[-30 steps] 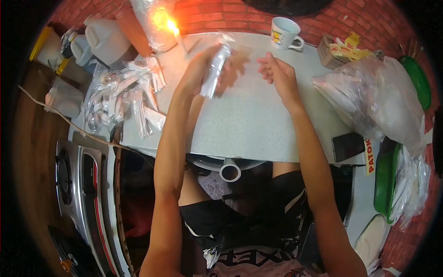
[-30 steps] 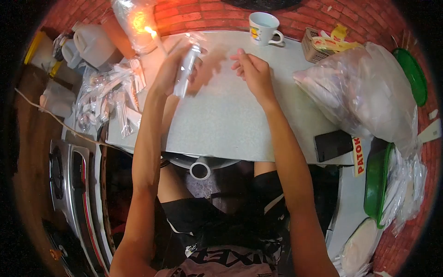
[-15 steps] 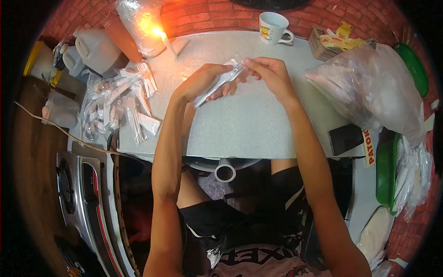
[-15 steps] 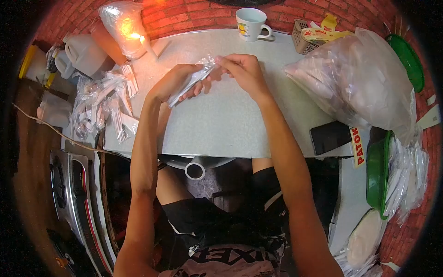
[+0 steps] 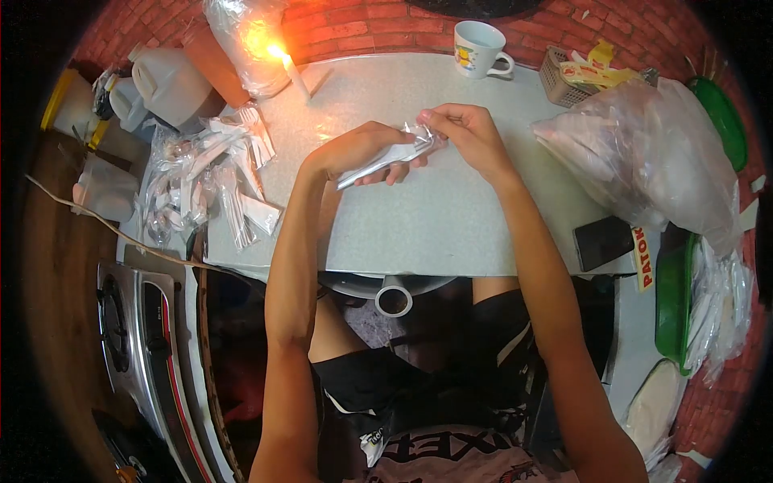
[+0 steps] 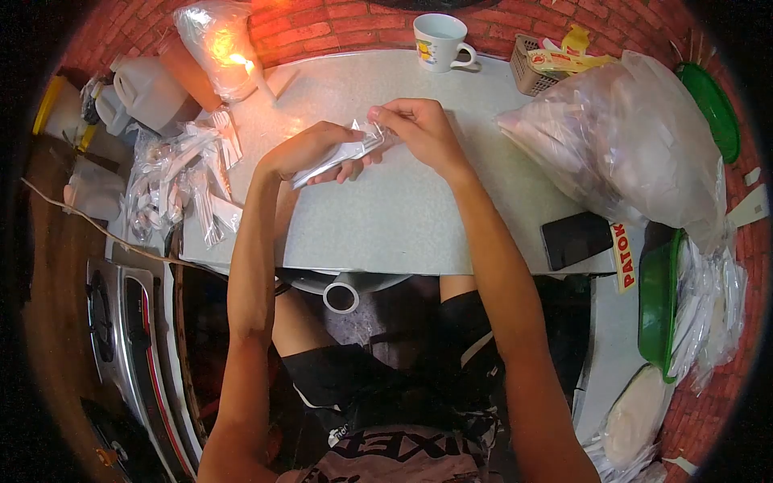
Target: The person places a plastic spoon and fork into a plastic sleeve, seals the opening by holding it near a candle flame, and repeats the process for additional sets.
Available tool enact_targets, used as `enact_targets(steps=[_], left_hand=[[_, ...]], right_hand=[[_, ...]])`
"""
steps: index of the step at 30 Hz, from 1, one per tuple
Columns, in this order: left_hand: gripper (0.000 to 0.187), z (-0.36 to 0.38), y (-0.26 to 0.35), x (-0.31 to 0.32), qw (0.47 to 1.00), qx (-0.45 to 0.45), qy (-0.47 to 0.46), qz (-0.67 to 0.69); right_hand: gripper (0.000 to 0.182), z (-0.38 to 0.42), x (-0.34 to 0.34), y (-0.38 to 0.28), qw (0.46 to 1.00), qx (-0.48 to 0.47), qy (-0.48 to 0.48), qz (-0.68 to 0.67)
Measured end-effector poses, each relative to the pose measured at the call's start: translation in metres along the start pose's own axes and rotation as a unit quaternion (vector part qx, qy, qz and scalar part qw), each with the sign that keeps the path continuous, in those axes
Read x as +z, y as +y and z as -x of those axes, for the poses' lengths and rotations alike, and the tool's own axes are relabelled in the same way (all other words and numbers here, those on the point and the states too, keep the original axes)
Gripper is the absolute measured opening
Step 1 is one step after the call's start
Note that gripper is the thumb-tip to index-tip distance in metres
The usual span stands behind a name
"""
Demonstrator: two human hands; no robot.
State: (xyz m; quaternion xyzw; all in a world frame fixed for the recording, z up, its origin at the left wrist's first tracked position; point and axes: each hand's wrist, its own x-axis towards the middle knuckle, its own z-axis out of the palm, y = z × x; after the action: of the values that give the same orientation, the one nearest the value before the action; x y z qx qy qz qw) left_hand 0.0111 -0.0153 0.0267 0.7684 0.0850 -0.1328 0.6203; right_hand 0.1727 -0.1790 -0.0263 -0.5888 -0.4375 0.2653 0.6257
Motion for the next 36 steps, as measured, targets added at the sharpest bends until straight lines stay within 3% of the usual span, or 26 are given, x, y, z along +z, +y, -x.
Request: enact_targets(steps=[7,9,12,14,15,18,19,20,22,23,24,25,27,28,30,32,34,35,36], left_hand=[[0.046,0.006,0.001,-0.004,0.999,-0.021,0.035,-0.002],[0.044,0.01,0.0,-0.013,0.998,-0.033,0.055,0.018],[0.042,0.022,-0.01,-0.034,0.997,0.0,0.029,0.07],[0.041,0.04,-0.019,-0.036,0.978,0.036,0.199,0.057],[0.039,0.058,-0.015,-0.039,0.96,-0.001,0.279,0.024],[0.037,0.114,-0.04,-0.08,0.913,-0.027,0.407,-0.026],[0.039,0.133,-0.047,-0.089,0.892,0.038,0.44,-0.099],[0.04,0.168,-0.068,-0.13,0.87,-0.061,0.455,-0.182],[0.042,0.209,-0.09,-0.172,0.817,-0.076,0.523,-0.231],[0.043,0.219,-0.099,-0.175,0.678,-0.133,0.606,-0.395],[0.044,0.223,-0.102,-0.175,0.497,-0.179,0.659,-0.534],[0.044,0.219,-0.09,-0.164,0.498,-0.168,0.659,-0.538],[0.04,0.207,-0.071,-0.136,0.428,-0.187,0.721,-0.512],[0.04,0.199,-0.066,-0.134,0.43,-0.177,0.719,-0.516],[0.03,0.179,-0.063,-0.123,0.658,0.082,0.601,-0.446],[0.022,0.129,-0.061,-0.09,0.76,0.172,0.551,-0.299],[0.017,0.079,-0.059,-0.04,0.735,0.259,0.533,-0.33],[0.017,0.063,-0.031,0.004,0.8,0.198,0.507,-0.252],[0.017,0.053,-0.006,0.043,0.855,0.133,0.47,-0.171]], right_hand=[[0.034,0.003,0.005,-0.008,1.0,-0.006,0.02,-0.009],[0.032,0.003,0.001,-0.004,0.995,0.006,-0.048,0.089],[0.036,0.005,0.006,-0.014,0.99,0.025,-0.026,0.138],[0.043,0.008,0.008,-0.018,0.994,0.001,0.023,0.106],[0.045,0.008,0.005,-0.018,0.991,0.015,0.035,0.13],[0.049,0.007,0.006,-0.006,0.988,-0.001,0.074,0.133],[0.055,0.006,0.008,-0.002,0.99,-0.033,0.072,0.116],[0.055,0.004,0.008,0.0,0.988,-0.034,0.09,0.117],[0.053,0.004,0.009,0.002,0.987,-0.044,0.068,0.142],[0.053,0.006,0.009,0.002,0.985,-0.045,0.079,0.143],[0.051,0.007,0.009,0.0,0.985,-0.055,0.08,0.14],[0.049,0.007,0.009,0.001,0.985,-0.066,0.082,0.137],[0.048,0.002,0.011,0.009,0.984,-0.075,0.091,0.132],[0.048,0.001,0.011,0.01,0.985,-0.08,0.088,0.126],[0.048,0.005,0.009,0.009,0.982,-0.086,0.096,0.135],[0.049,0.011,0.008,0.003,0.987,-0.045,0.091,0.123],[0.049,0.014,0.014,0.006,0.992,-0.028,0.098,0.068],[0.049,0.018,0.016,0.006,0.995,-0.012,0.099,0.009],[0.048,0.036,0.017,-0.005,0.995,-0.019,0.084,0.05]])
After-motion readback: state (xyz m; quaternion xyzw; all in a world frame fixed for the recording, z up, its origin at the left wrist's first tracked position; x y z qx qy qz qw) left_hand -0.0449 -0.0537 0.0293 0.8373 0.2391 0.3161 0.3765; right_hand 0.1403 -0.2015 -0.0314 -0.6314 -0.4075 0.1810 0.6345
